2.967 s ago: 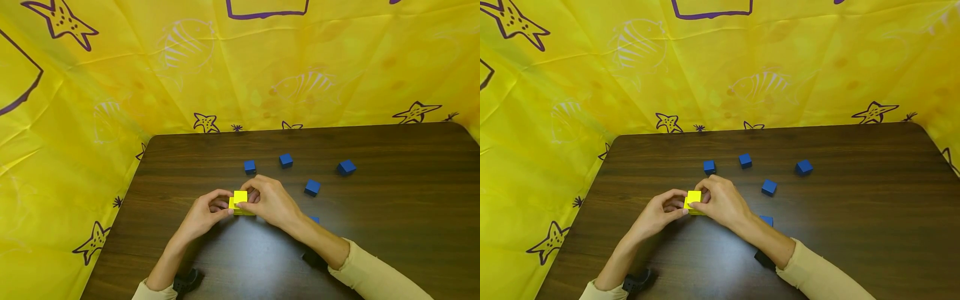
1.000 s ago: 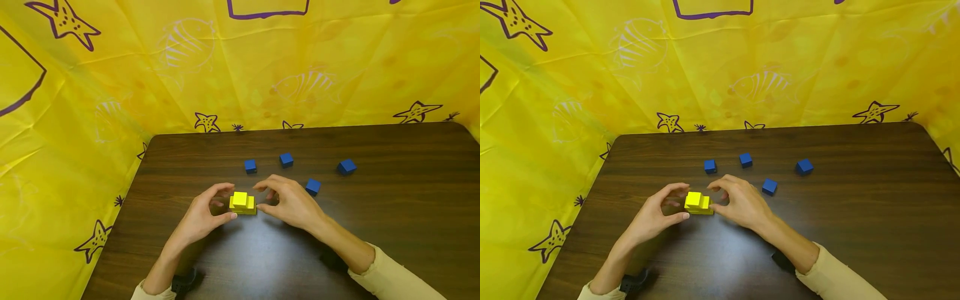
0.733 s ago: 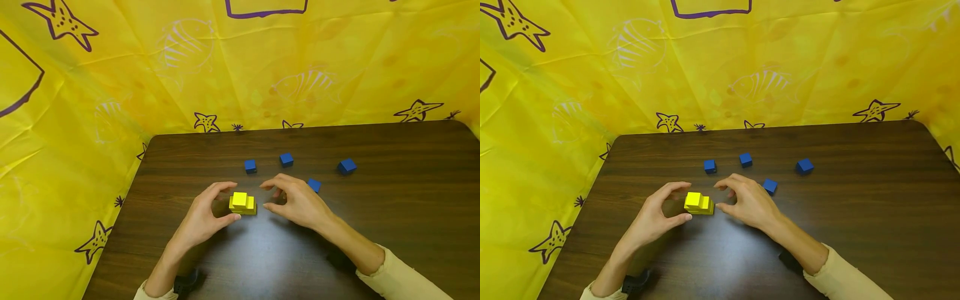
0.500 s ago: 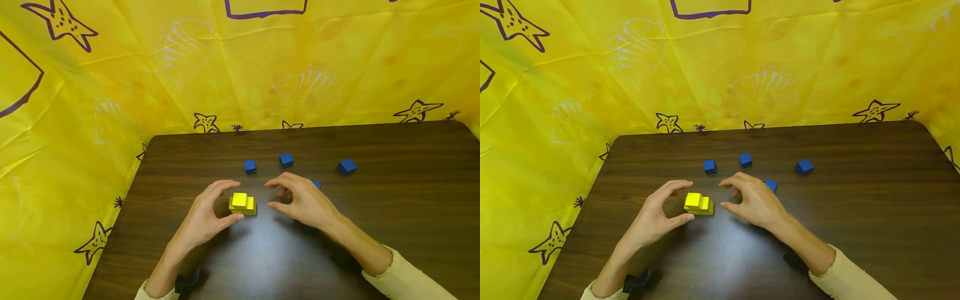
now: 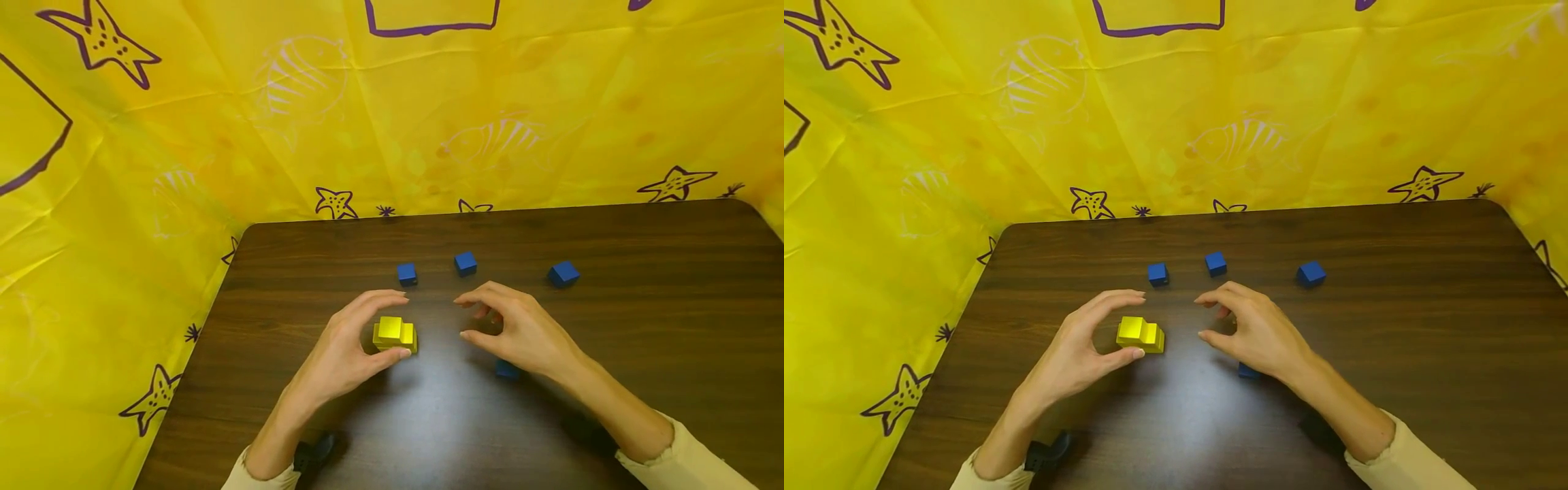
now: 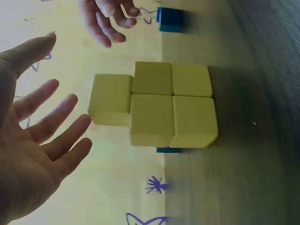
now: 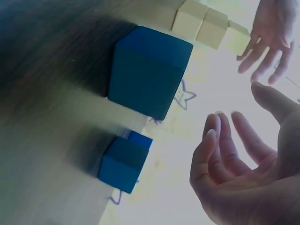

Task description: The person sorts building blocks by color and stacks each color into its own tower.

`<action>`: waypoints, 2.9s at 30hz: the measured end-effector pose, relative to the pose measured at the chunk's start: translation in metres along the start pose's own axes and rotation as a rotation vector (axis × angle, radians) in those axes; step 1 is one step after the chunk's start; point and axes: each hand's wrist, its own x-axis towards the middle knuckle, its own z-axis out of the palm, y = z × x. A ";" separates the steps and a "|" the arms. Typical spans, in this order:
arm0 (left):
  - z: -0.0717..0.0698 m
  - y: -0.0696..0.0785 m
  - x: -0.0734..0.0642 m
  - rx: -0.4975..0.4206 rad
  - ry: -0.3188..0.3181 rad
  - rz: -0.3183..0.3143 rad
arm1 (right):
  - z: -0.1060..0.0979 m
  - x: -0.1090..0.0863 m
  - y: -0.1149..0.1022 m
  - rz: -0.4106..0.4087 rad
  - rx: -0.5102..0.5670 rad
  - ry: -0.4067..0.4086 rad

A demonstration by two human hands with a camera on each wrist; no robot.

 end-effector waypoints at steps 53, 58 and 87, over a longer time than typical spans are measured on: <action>0.079 0.035 0.026 -0.173 -0.224 0.130 | -0.038 -0.070 0.023 0.040 -0.073 -0.059; 0.088 0.032 0.026 -0.133 -0.264 0.043 | -0.036 -0.071 0.025 0.078 -0.062 -0.110; 0.119 0.024 0.034 -0.221 -0.327 -0.238 | -0.027 -0.070 0.024 0.178 -0.080 -0.189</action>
